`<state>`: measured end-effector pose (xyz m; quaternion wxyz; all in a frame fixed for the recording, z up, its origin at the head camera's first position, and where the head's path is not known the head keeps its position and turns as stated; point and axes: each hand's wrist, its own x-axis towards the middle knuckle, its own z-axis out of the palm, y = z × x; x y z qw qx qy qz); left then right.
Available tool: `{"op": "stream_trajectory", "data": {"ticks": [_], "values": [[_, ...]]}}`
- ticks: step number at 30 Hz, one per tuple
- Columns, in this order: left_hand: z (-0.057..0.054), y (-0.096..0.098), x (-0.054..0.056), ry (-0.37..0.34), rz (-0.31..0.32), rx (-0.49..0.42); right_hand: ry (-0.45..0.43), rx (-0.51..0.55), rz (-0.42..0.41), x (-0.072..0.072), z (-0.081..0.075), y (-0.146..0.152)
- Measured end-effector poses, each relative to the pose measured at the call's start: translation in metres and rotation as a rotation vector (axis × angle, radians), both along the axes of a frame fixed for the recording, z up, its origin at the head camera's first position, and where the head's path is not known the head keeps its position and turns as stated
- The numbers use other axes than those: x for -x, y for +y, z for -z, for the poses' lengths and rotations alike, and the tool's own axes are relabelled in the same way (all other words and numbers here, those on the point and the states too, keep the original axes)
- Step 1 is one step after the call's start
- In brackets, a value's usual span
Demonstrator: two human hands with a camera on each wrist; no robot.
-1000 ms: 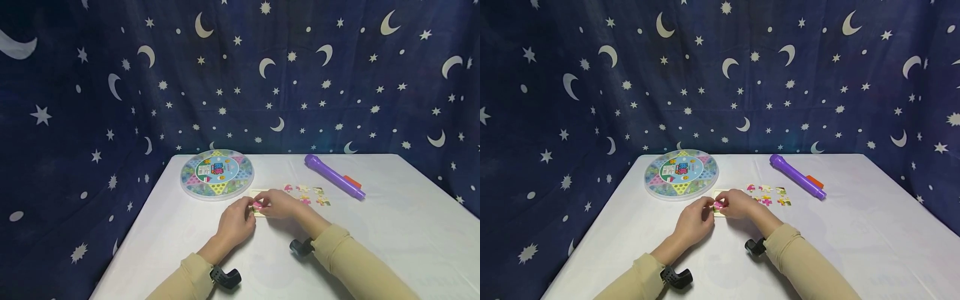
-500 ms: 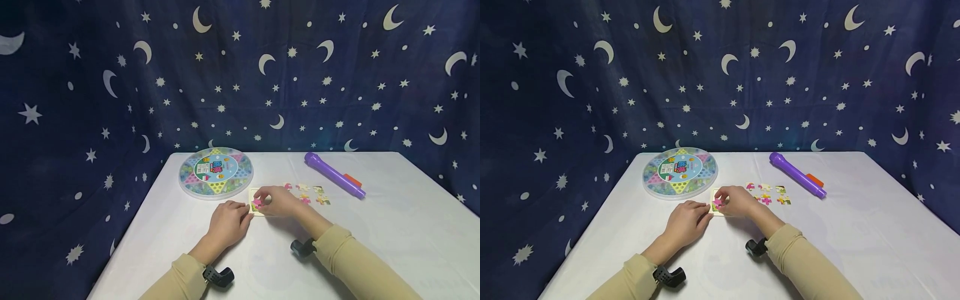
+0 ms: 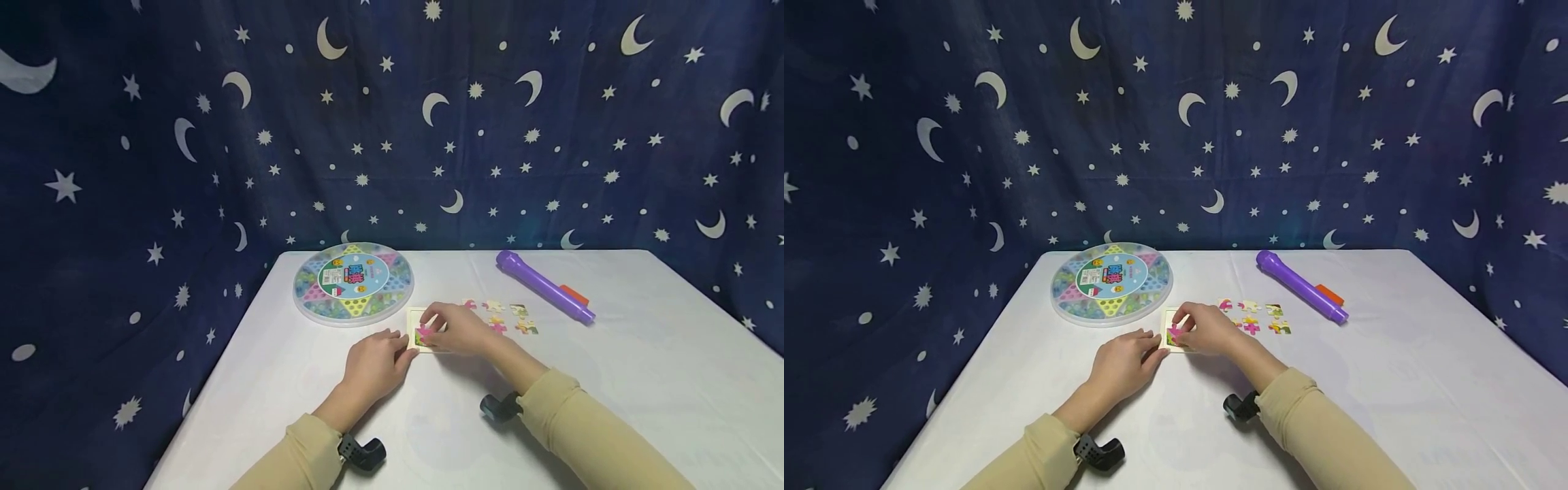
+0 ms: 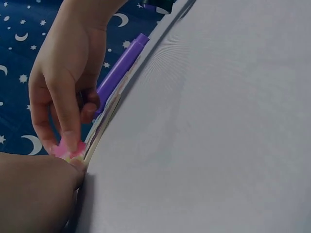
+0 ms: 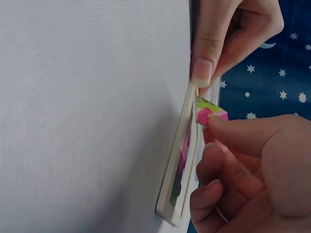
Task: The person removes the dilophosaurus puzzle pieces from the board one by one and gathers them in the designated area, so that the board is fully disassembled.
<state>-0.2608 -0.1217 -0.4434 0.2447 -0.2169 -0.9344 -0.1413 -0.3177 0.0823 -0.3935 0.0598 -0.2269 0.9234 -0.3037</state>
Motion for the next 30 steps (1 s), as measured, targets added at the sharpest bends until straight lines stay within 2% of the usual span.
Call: {"op": "stream_trajectory", "data": {"ticks": [5,10,19,25,30], "values": [[0.002,0.002,-0.001,-0.016,-0.015,-0.010,-0.004,0.002,0.060,0.000,-0.001,0.013],[0.002,0.002,-0.001,0.000,-0.021,0.000,-0.012,-0.017,0.099,-0.003,-0.005,0.029],[0.001,0.002,0.002,0.025,-0.009,-0.032,0.052,-0.008,0.087,-0.008,-0.005,0.056],[0.001,0.002,0.001,0.008,0.021,-0.055,0.011,0.018,0.142,-0.011,-0.003,0.066],[0.001,0.003,0.001,0.000,0.027,-0.053,-0.043,0.056,0.133,-0.012,0.001,0.074]]}}
